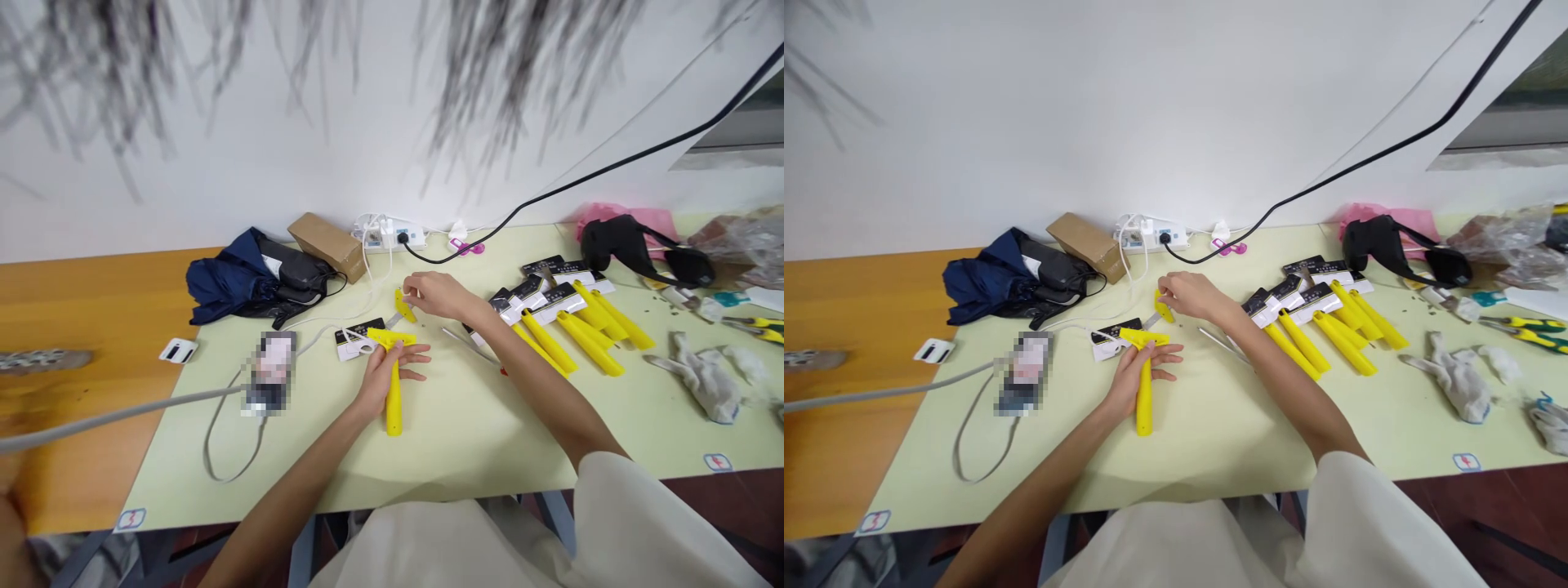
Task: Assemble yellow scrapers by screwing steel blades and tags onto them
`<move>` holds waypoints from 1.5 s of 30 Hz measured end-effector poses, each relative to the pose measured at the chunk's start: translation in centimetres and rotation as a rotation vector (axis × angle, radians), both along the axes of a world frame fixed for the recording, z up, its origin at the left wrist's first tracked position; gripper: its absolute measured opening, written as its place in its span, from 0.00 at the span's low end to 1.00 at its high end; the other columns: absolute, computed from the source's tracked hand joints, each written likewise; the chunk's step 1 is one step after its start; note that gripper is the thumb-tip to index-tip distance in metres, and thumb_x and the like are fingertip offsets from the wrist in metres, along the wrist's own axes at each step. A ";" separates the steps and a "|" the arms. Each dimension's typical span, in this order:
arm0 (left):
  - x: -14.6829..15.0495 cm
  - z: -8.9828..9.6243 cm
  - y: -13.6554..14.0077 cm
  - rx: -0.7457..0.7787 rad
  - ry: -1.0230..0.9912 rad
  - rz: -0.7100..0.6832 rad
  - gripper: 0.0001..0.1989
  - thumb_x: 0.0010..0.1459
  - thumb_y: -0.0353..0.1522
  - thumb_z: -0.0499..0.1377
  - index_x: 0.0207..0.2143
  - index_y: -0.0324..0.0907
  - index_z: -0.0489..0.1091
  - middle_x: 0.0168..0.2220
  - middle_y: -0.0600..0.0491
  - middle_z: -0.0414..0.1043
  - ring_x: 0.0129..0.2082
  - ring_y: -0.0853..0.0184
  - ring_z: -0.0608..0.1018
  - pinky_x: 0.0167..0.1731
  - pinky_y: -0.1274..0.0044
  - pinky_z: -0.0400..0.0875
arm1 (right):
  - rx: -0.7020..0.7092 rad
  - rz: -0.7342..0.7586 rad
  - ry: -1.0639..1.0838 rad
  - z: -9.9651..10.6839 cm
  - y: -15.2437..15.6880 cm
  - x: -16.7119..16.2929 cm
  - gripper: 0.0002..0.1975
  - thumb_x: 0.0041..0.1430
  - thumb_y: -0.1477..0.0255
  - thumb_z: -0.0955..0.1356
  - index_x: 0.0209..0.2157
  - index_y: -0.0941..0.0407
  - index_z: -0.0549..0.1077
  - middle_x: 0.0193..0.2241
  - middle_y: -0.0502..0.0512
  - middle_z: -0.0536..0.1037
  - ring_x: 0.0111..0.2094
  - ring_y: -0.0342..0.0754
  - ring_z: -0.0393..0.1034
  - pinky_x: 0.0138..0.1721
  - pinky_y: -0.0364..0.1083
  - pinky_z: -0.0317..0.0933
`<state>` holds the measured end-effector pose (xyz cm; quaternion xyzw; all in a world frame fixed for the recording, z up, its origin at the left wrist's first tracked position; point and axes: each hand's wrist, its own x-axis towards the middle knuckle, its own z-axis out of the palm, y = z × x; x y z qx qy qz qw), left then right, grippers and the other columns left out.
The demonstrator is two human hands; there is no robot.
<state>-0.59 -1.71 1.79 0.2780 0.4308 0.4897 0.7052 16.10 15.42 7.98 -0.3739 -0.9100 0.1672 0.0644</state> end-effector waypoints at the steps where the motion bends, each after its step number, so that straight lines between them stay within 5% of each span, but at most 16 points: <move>1: 0.0 -0.2 0.0 -0.018 -0.007 0.020 0.23 0.69 0.51 0.66 0.47 0.39 0.73 0.54 0.34 0.84 0.48 0.53 0.87 0.35 0.68 0.86 | 0.015 -0.022 -0.054 -1.0 0.3 -0.1 0.09 0.77 0.65 0.71 0.49 0.56 0.78 0.46 0.60 0.83 0.41 0.53 0.76 0.36 0.48 0.57; 7: -0.1 -0.5 0.4 -0.037 -0.003 0.041 0.24 0.63 0.49 0.71 0.44 0.36 0.76 0.40 0.39 0.84 0.36 0.58 0.84 0.29 0.70 0.82 | 0.051 0.003 -0.191 -3.5 -0.9 -1.3 0.26 0.75 0.56 0.72 0.59 0.62 0.74 0.55 0.71 0.76 0.48 0.62 0.77 0.49 0.53 0.65; 12: -0.6 -0.7 0.4 -0.059 -0.030 0.053 0.20 0.63 0.45 0.72 0.40 0.37 0.76 0.37 0.42 0.83 0.33 0.62 0.82 0.32 0.71 0.79 | 0.099 0.008 -0.260 -3.4 -1.1 -1.7 0.15 0.80 0.73 0.62 0.60 0.65 0.73 0.54 0.72 0.78 0.49 0.62 0.78 0.51 0.54 0.66; 15: -0.8 -0.8 0.4 -0.056 -0.055 0.064 0.20 0.63 0.45 0.72 0.39 0.37 0.76 0.37 0.42 0.83 0.33 0.63 0.81 0.32 0.71 0.78 | 0.138 0.032 -0.273 -3.5 -0.9 -1.7 0.20 0.74 0.85 0.59 0.61 0.66 0.70 0.52 0.73 0.79 0.52 0.63 0.77 0.54 0.55 0.64; 20: -1.0 -0.9 0.8 -0.088 -0.103 0.068 0.18 0.63 0.43 0.72 0.39 0.36 0.77 0.37 0.43 0.82 0.34 0.63 0.81 0.35 0.71 0.78 | 0.065 0.002 -0.174 -2.1 -1.0 -0.8 0.29 0.71 0.85 0.60 0.70 0.61 0.65 0.50 0.67 0.79 0.43 0.59 0.78 0.45 0.51 0.65; 23: -1.2 -0.8 1.0 -0.107 -0.137 0.082 0.17 0.63 0.42 0.73 0.41 0.36 0.79 0.40 0.42 0.83 0.37 0.62 0.82 0.36 0.72 0.79 | -0.034 0.038 -0.026 -0.2 -1.0 0.6 0.30 0.72 0.82 0.61 0.72 0.59 0.65 0.48 0.65 0.79 0.47 0.59 0.77 0.46 0.50 0.65; 26: -1.3 -0.7 1.1 -0.112 -0.173 0.093 0.18 0.64 0.41 0.72 0.47 0.36 0.81 0.48 0.38 0.84 0.47 0.58 0.84 0.42 0.71 0.79 | -0.101 0.073 0.045 2.2 -1.2 2.0 0.26 0.69 0.80 0.65 0.66 0.56 0.71 0.45 0.61 0.79 0.45 0.57 0.76 0.44 0.49 0.64; 30: -1.2 -0.7 1.0 -0.081 -0.231 0.040 0.18 0.67 0.38 0.70 0.54 0.36 0.82 0.61 0.36 0.81 0.63 0.52 0.80 0.58 0.66 0.75 | -0.206 0.082 0.210 4.7 -1.9 2.5 0.04 0.72 0.73 0.66 0.45 0.54 0.73 0.36 0.53 0.78 0.35 0.51 0.73 0.38 0.47 0.60; 33: -1.2 -0.6 0.9 -0.059 -0.244 0.007 0.18 0.68 0.37 0.70 0.56 0.38 0.83 0.65 0.37 0.78 0.69 0.49 0.76 0.64 0.64 0.71 | -0.220 0.062 0.305 5.4 -2.4 2.1 0.04 0.70 0.70 0.69 0.39 0.54 0.71 0.34 0.52 0.79 0.35 0.50 0.73 0.39 0.47 0.61; 39: -1.4 -0.3 0.7 -0.033 -0.233 -0.053 0.19 0.68 0.37 0.70 0.58 0.39 0.81 0.67 0.36 0.76 0.70 0.46 0.76 0.66 0.60 0.70 | -0.287 0.027 0.388 5.7 -2.9 1.6 0.12 0.64 0.72 0.72 0.49 0.54 0.74 0.35 0.50 0.82 0.34 0.50 0.77 0.41 0.47 0.64; 42: -1.4 -0.2 0.6 -0.014 -0.211 -0.081 0.19 0.68 0.38 0.70 0.57 0.38 0.81 0.67 0.35 0.76 0.70 0.45 0.76 0.64 0.60 0.72 | -0.352 0.027 0.484 5.0 -3.2 0.9 0.04 0.63 0.71 0.74 0.39 0.55 0.78 0.37 0.51 0.84 0.36 0.49 0.78 0.41 0.47 0.65; 45: -1.4 -0.3 0.5 0.001 -0.196 -0.086 0.19 0.68 0.38 0.70 0.57 0.39 0.80 0.65 0.35 0.78 0.68 0.45 0.78 0.61 0.60 0.75 | -0.452 0.035 0.509 3.7 -3.5 -0.2 0.07 0.62 0.70 0.75 0.30 0.56 0.78 0.31 0.50 0.84 0.34 0.48 0.76 0.38 0.46 0.63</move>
